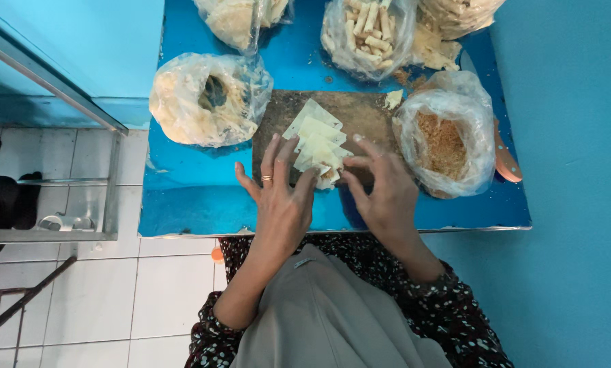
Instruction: The person sits at a blue table and folds thin square pastry wrappers around a filling, pressing the edges closed by hand on a wooden board. Finished folded rolls are placed into open plastic bags alongside other bags of completed snacks.
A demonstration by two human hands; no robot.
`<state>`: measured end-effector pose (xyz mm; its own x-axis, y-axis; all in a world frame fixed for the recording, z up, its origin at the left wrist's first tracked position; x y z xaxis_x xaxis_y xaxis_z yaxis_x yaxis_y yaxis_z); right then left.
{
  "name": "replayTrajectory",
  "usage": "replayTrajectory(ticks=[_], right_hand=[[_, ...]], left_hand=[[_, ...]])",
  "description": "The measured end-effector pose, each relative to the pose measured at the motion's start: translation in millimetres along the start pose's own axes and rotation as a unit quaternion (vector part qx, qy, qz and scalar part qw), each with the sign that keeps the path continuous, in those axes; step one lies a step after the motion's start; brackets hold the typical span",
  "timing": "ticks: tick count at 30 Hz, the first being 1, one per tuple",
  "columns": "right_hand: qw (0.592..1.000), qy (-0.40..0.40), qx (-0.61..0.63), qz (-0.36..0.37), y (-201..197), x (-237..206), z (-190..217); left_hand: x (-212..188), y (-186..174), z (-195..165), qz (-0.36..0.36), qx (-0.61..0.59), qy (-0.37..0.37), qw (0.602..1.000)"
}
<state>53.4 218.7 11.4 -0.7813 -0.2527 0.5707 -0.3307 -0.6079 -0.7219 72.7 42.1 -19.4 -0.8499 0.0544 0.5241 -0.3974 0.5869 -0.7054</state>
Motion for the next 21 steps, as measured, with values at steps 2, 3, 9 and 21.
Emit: replayTrajectory(ticks=[2,3,9,21], right_hand=[[1.000,-0.022,-0.015,-0.015,4.4,1.7,1.5],[1.000,-0.019,-0.020,-0.013,6.7,1.9,1.8],[0.993,0.053,0.102,-0.009,21.2,-0.7,-2.2],[0.915,0.133,0.372,0.082,24.6,-6.4,-18.3]], left_hand=[[-0.3,0.3,0.5,0.000,-0.002,0.001,1.000],[-0.5,0.3,0.8,0.000,-0.002,0.001,1.000],[-0.6,0.1,4.1,-0.010,-0.001,0.011,1.000],[-1.3,-5.1,9.4,0.016,0.063,0.079,0.995]])
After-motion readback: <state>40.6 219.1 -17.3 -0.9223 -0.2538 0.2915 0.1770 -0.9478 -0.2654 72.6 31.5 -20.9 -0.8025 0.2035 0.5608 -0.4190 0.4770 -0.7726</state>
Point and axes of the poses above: each hand's wrist, its own x-axis towards the middle knuckle, its own y-axis out of the palm, z = x × y, the point moved 1 cm from there along x, towards the middle knuckle, and after that the axes turned 2 degrees about -y, right-handed, at the moved point
